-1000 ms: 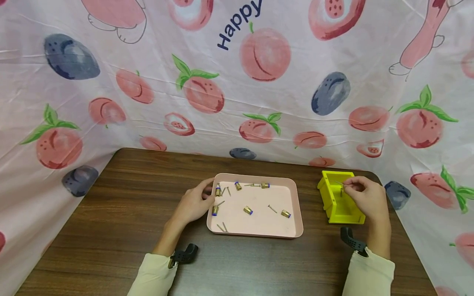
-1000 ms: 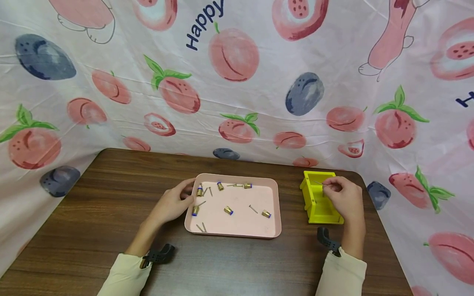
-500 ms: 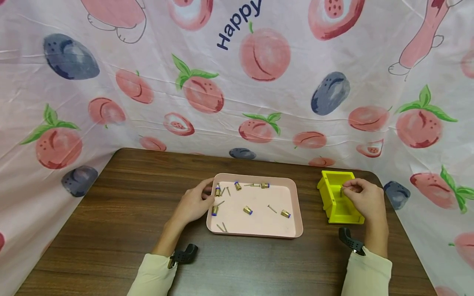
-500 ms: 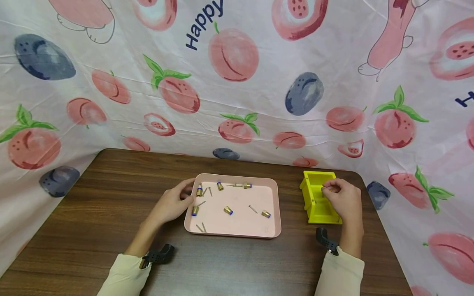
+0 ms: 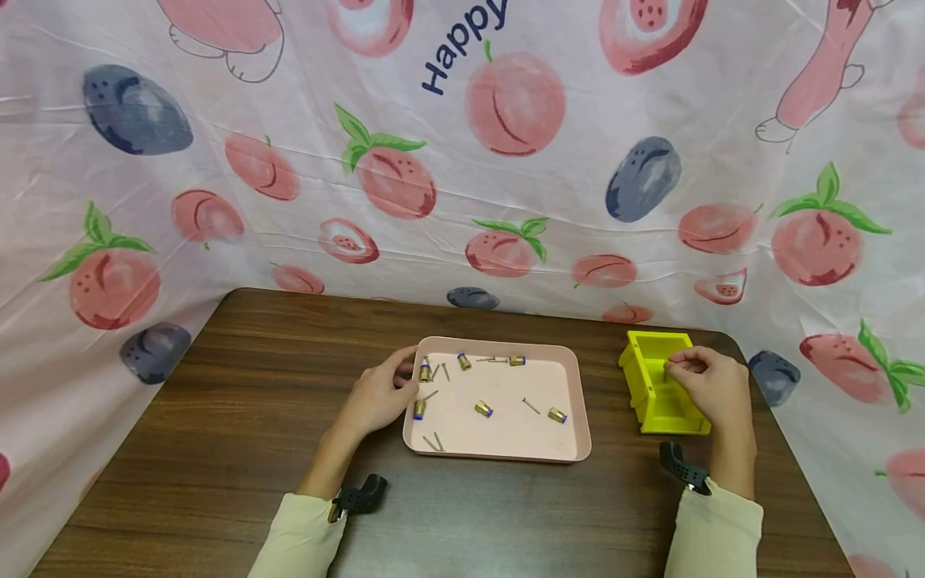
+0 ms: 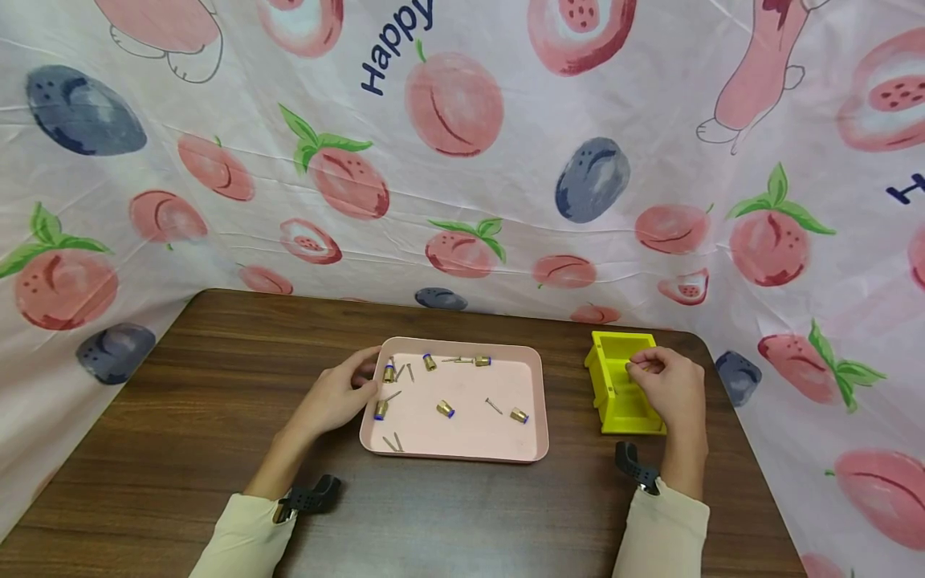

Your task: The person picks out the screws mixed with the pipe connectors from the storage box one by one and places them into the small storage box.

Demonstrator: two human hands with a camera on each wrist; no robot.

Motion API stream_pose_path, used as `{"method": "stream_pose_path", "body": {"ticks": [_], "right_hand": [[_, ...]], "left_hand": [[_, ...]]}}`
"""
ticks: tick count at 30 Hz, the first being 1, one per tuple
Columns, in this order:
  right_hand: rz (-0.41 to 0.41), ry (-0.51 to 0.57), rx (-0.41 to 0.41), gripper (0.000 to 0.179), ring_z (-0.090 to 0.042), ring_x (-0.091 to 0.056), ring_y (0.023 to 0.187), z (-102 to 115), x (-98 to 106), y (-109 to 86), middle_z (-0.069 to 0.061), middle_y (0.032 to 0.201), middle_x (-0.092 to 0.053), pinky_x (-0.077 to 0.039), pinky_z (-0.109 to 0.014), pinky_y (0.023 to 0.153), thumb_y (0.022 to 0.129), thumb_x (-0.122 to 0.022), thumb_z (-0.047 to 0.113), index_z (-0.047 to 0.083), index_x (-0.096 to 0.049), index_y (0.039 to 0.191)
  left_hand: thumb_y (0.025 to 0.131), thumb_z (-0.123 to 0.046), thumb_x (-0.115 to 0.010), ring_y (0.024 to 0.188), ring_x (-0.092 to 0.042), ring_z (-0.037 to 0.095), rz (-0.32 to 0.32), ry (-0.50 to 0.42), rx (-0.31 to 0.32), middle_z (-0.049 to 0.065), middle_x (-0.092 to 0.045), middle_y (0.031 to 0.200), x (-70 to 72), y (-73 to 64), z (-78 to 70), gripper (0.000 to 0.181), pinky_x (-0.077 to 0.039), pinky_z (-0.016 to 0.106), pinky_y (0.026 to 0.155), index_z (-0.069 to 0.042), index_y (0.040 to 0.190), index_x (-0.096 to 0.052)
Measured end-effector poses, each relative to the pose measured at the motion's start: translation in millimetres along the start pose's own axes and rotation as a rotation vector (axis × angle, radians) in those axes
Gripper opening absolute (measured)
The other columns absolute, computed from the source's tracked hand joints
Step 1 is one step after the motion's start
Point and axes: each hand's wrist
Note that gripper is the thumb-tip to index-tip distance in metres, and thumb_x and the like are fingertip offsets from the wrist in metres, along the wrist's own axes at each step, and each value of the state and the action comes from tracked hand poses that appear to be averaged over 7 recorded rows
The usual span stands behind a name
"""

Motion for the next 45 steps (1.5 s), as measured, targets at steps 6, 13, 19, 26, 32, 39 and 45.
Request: {"method": "stream_pose_path", "body": {"ticks": [6,13,19,26,32,39,45], "right_hand": [[0.007,0.005,-0.017,0.020,-0.027,-0.063,0.083,0.3,-0.2,0.9,-0.017,0.090,-0.077,-0.043,-0.017,0.068,0.097,-0.079,0.015,-0.005,-0.080,0.103],[-0.001,0.000,-0.006,0.020,-0.026,-0.062,0.081,1.3,-0.5,1.5,-0.016,0.089,-0.077,-0.043,-0.019,0.067,0.097,-0.081,0.016,-0.003,-0.080,0.102],[0.004,0.000,0.047,0.020,-0.025,-0.063,0.082,6.9,-0.1,1.8,-0.016,0.091,-0.078,-0.044,-0.018,0.068,0.098,-0.080,0.016,-0.003,-0.081,0.102],[0.021,0.016,0.098,0.018,-0.024,-0.063,0.081,21.0,0.1,1.8,-0.016,0.092,-0.077,-0.045,-0.017,0.066,0.098,-0.080,0.015,-0.002,-0.081,0.103],[0.028,0.043,0.219,0.012,-0.021,-0.063,0.078,34.7,-6.2,3.1,-0.010,0.087,-0.076,-0.046,-0.019,0.067,0.094,-0.083,0.011,0.000,-0.081,0.099],[0.058,0.109,0.307,0.009,-0.017,-0.062,0.076,45.0,-17.1,3.8,-0.007,0.087,-0.075,-0.047,-0.014,0.070,0.092,-0.084,0.005,0.002,-0.080,0.100],[0.150,0.126,0.342,0.014,-0.019,-0.063,0.076,54.1,-24.1,3.8,-0.004,0.085,-0.073,-0.050,-0.020,0.069,0.091,-0.086,0.006,0.004,-0.078,0.103]], "left_hand": [[0.095,-0.027,-0.070,0.097,-0.075,0.012,-0.002,0.003,0.001,-0.001,-0.078,0.126,0.0,1.3,-0.3,0.067,-0.059,0.043,0.084,-0.022,0.161,-0.057],[0.096,-0.027,-0.067,0.099,-0.075,0.014,0.005,-0.024,-0.008,0.000,-0.078,0.128,4.3,-2.6,-7.7,0.065,-0.058,0.040,0.085,-0.022,0.160,-0.058],[0.095,-0.026,-0.068,0.099,-0.075,0.014,0.007,-0.026,-0.007,0.001,-0.077,0.129,4.9,-3.7,-8.8,0.066,-0.058,0.041,0.085,-0.021,0.160,-0.058],[0.095,-0.027,-0.070,0.099,-0.074,0.013,0.012,-0.010,0.015,-0.001,-0.077,0.129,-0.2,2.2,1.0,0.068,-0.059,0.044,0.084,-0.023,0.161,-0.057],[0.095,-0.027,-0.070,0.098,-0.074,0.012,0.009,-0.008,0.004,-0.001,-0.077,0.128,-1.6,2.9,3.5,0.068,-0.059,0.043,0.083,-0.022,0.162,-0.056],[0.093,-0.024,-0.067,0.095,-0.075,0.015,-0.006,-0.029,-0.033,0.006,-0.079,0.126,8.5,-7.3,-18.5,0.066,-0.059,0.042,0.079,-0.015,0.158,-0.060],[0.094,-0.021,-0.066,0.093,-0.075,0.018,-0.008,-0.027,-0.053,0.010,-0.079,0.124,10.9,-9.7,-22.8,0.065,-0.058,0.041,0.076,-0.012,0.157,-0.060]]}}
Point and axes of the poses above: each hand's wrist, its own y-axis towards the middle knuckle, its own x-axis out of the back of the hand, z = x × y
